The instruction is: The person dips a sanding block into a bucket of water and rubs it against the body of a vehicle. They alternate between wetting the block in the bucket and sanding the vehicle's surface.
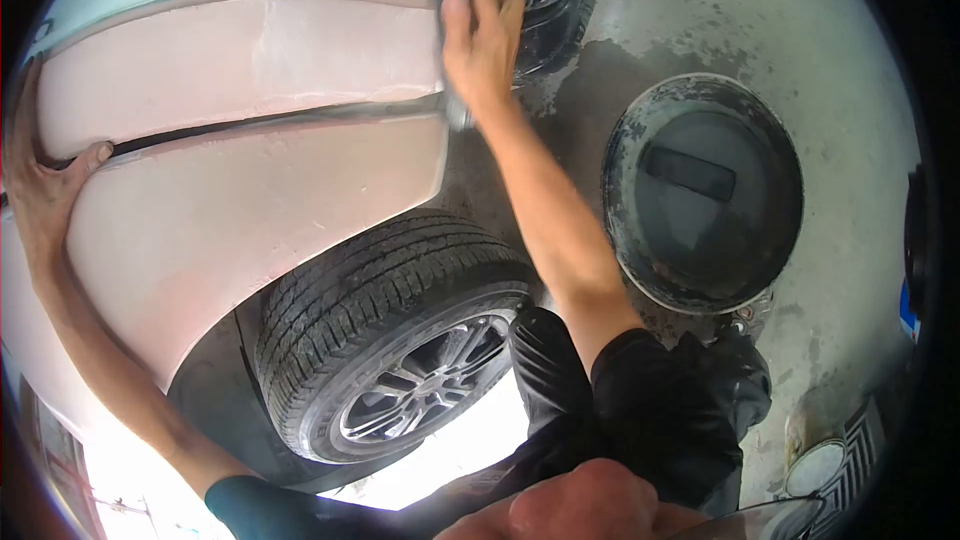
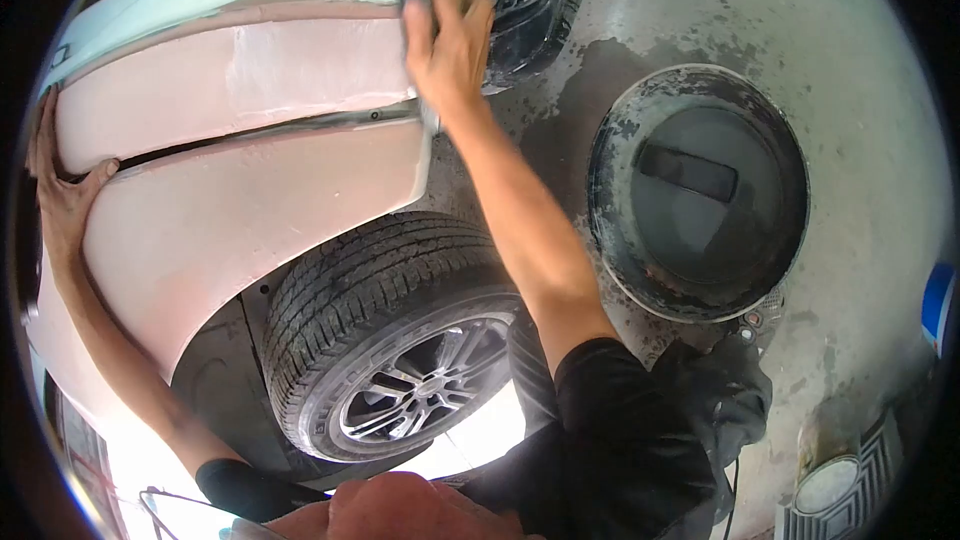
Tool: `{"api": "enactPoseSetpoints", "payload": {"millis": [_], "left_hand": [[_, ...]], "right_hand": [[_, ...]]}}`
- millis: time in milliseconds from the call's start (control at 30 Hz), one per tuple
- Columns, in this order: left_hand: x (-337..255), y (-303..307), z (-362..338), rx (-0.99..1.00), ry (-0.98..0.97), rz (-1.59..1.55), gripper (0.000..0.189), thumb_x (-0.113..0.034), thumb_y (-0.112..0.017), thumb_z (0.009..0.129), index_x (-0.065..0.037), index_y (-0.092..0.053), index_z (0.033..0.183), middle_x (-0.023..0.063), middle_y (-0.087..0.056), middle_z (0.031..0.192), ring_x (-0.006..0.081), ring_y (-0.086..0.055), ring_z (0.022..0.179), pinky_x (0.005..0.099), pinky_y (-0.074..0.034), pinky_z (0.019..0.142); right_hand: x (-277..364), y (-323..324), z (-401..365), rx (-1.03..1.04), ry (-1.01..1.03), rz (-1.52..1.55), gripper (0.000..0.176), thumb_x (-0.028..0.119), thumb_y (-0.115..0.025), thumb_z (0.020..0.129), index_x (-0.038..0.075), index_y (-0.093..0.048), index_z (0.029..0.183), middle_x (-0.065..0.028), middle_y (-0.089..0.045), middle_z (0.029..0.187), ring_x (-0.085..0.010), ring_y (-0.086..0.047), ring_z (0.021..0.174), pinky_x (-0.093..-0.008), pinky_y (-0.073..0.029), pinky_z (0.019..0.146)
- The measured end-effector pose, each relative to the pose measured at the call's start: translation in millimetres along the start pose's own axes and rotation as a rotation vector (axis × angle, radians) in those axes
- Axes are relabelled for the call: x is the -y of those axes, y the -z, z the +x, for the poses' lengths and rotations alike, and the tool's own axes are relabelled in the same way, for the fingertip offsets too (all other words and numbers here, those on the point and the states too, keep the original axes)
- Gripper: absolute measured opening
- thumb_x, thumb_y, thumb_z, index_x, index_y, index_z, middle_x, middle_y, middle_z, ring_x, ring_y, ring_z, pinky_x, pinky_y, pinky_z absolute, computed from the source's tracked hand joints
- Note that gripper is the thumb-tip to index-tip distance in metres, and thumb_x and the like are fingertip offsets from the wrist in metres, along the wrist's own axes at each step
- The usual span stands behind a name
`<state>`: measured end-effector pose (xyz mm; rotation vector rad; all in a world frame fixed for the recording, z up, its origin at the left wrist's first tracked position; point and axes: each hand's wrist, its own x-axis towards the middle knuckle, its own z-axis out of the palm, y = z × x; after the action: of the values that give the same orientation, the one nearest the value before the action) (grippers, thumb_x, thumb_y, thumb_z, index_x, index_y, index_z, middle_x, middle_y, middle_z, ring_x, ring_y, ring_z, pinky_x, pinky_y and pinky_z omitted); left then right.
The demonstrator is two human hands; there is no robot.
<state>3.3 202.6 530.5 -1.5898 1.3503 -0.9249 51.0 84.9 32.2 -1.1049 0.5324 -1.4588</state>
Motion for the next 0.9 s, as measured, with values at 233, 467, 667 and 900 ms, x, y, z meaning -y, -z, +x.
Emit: {"api": "enactPoseSetpoints", "payload": {"millis": [233, 467, 667, 900], "left_hand": [[34, -23, -21, 0.108, 0.174, -0.225, 0.114, -0.047, -0.095, 0.056, -0.015, -0.048, 0.154, 0.0119, -0.050, 0.155, 0.0327, -0.046, 0.143, 0.0517, -0.037, 0.121], [19, -9, -7, 0.034, 0.027, -0.062, 0.114, -0.050, -0.095, 0.053, -0.010, -0.052, 0.151, 0.0168, -0.054, 0.151, 0.0348, -0.049, 0.142, 0.0528, -0.039, 0.120], [25, -4, -2, 0.080, -0.011, -0.059, 0.114, -0.052, -0.095, 0.053, -0.010, -0.051, 0.151, 0.0169, -0.054, 0.150, 0.0349, -0.048, 0.142, 0.0521, -0.039, 0.120], [17, -8, -11, 0.128, 0.168, -0.175, 0.113, -0.048, -0.095, 0.057, -0.010, -0.048, 0.153, 0.0162, -0.053, 0.152, 0.0356, -0.048, 0.141, 0.0513, -0.039, 0.119]], "right_hand": [[-2, -3, 18, -0.088, 0.006, -0.004, 0.055, 0.038, -0.064, 0.096, 0.008, -0.060, 0.141, -0.0279, -0.053, 0.108, -0.0415, -0.054, 0.095, -0.0493, -0.046, 0.087], [22, 6, -27, -0.067, -0.075, 0.064, 0.049, 0.033, -0.068, 0.097, 0.006, -0.066, 0.137, -0.0206, -0.051, 0.105, -0.0347, -0.053, 0.101, -0.0473, -0.046, 0.091], [-20, -12, 55, -0.113, -0.125, -0.061, 0.051, 0.042, -0.066, 0.096, 0.007, -0.069, 0.133, -0.0248, -0.052, 0.105, -0.0385, -0.053, 0.096, -0.0449, -0.046, 0.089], [10, -7, -9, -0.159, -0.044, 0.041, 0.049, 0.035, -0.067, 0.098, 0.006, -0.066, 0.137, -0.0194, -0.054, 0.103, -0.0308, -0.052, 0.090, -0.0381, -0.048, 0.086]]}}
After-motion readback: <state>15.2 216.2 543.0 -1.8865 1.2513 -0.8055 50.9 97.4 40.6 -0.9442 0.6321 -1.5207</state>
